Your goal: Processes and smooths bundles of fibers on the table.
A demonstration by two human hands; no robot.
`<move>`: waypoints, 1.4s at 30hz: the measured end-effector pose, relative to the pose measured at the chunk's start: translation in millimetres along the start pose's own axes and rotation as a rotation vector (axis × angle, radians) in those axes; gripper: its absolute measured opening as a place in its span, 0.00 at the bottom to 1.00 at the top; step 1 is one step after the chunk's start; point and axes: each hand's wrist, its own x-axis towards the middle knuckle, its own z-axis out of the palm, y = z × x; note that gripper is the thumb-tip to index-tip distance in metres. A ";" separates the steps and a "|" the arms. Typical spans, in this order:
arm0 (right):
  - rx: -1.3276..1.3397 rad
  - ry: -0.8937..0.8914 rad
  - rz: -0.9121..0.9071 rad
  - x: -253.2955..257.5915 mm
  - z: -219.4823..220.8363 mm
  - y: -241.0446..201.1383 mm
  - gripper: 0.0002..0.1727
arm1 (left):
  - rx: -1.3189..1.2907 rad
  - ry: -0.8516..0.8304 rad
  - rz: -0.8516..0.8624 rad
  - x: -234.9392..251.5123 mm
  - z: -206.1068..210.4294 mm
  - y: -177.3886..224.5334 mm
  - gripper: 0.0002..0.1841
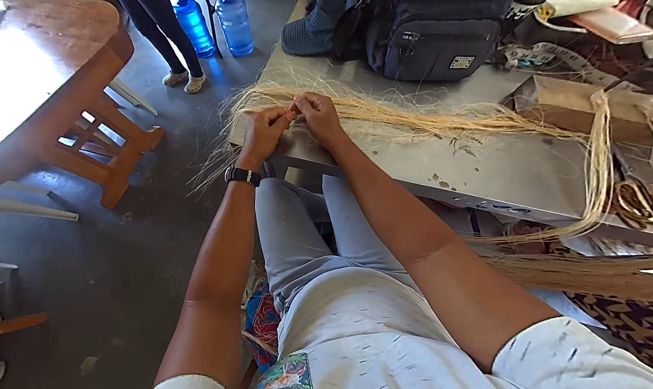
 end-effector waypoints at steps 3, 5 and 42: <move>-0.052 -0.025 0.009 0.4 0.7 0.9 0.10 | -0.056 0.024 0.006 -1.4 -0.2 -0.9 0.12; -0.077 -0.045 0.010 -0.3 1.8 -1.6 0.13 | -0.148 0.078 0.004 -2.6 -0.5 -2.9 0.12; 0.169 0.078 0.095 6.1 -5.8 4.4 0.09 | -0.978 0.810 -0.034 -54.6 -182.1 2.9 0.12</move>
